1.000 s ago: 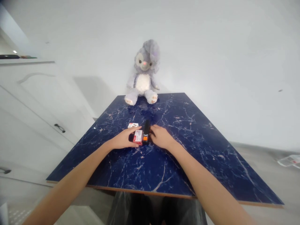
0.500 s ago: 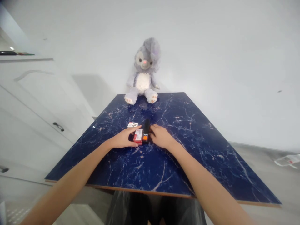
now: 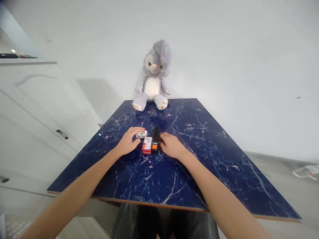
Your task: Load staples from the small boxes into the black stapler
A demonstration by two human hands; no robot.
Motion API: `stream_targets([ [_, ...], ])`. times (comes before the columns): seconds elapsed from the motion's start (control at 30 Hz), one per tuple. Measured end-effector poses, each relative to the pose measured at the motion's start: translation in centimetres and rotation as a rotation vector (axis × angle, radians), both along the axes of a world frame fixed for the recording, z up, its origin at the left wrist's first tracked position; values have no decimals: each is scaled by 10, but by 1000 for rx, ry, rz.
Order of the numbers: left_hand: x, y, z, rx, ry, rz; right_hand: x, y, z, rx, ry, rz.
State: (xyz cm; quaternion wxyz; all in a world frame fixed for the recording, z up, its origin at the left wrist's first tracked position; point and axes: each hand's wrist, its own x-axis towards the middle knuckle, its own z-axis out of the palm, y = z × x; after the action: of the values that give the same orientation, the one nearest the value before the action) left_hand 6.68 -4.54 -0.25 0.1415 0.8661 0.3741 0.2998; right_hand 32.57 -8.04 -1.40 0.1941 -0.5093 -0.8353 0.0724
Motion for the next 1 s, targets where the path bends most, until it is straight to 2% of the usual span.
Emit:
stream_targets([
  [0.1,-2,14,-12,85,104,76,0,0,1,-16,-11,-10],
  [0.2,-1,24,-21,66,146,133,-1,-1,2,-24,-8,-16],
  [0.3,4,27,-21,27,110,178,-1,-1,2,-14,4,-4],
  [0.4,8,21,-17,-125,16,120,-1,0,0,-8,6,-5],
  [0.5,9,11,-10,-260,-60,2,0,0,-1,-10,10,-9],
  [0.7,-2,-3,9,-470,15,-174,-1,-2,1,-6,46,11],
  [0.77,-5,-7,13,-451,103,-200,-1,-2,2,-12,49,9],
  [0.87,-2,-13,13,-359,186,-134,-1,-2,2,-13,46,0],
  [1.0,6,-18,6,-320,202,-56,-2,-3,2,-10,42,0],
])
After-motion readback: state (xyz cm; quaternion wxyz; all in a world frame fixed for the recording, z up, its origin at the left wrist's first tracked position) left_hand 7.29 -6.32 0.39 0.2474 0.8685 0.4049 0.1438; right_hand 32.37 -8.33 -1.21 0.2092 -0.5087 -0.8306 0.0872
